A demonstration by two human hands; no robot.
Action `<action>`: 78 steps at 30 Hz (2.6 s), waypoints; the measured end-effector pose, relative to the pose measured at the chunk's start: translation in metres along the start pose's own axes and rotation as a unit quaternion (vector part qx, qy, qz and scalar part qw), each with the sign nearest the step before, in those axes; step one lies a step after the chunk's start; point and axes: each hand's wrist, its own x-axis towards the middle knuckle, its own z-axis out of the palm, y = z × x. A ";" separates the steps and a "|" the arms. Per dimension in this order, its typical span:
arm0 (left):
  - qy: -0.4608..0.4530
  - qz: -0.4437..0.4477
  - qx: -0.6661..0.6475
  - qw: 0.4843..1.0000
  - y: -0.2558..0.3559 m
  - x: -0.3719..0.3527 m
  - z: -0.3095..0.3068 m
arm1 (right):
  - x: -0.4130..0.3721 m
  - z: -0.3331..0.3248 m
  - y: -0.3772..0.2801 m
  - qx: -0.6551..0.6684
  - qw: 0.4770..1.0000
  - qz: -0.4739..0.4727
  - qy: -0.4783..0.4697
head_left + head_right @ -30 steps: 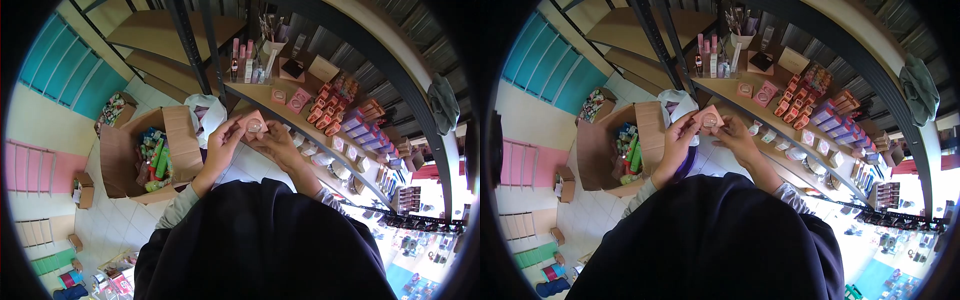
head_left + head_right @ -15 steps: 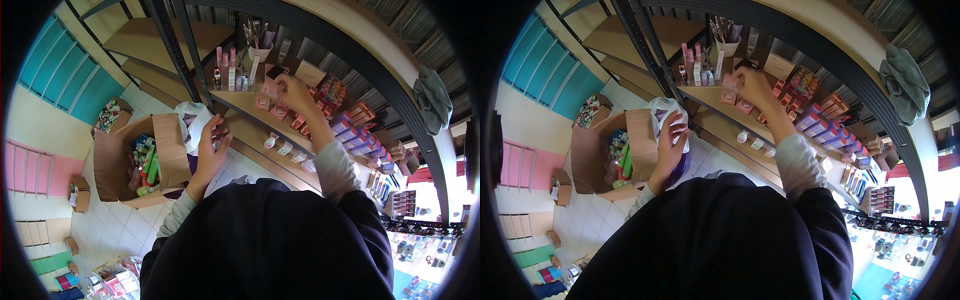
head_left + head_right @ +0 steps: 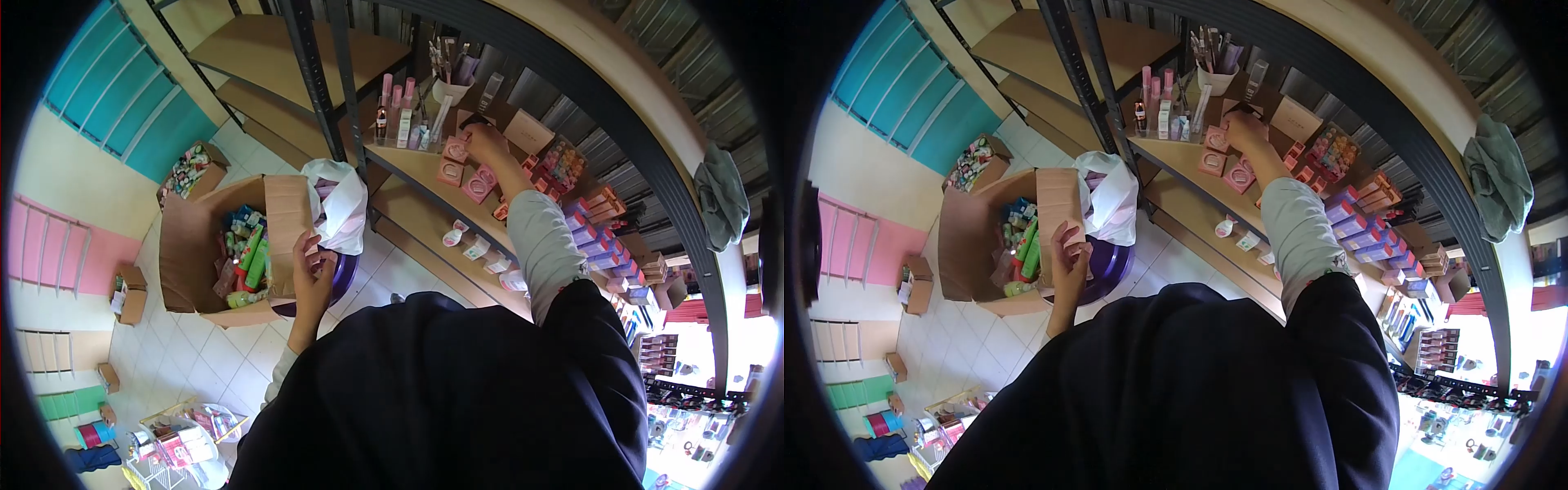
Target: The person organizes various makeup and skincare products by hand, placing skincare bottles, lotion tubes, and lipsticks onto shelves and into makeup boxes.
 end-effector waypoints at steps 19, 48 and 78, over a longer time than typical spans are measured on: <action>-0.008 0.005 0.001 1.000 -0.007 0.007 -0.014 | -0.019 0.000 -0.015 -0.049 0.997 0.047 -0.024; 0.118 0.004 0.095 0.988 -0.031 0.005 -0.086 | -0.046 -0.050 -0.079 0.275 0.947 -0.131 0.102; -0.192 -0.358 0.562 0.721 -0.253 0.089 -0.342 | -0.081 0.359 -0.473 0.220 0.866 -0.230 -0.386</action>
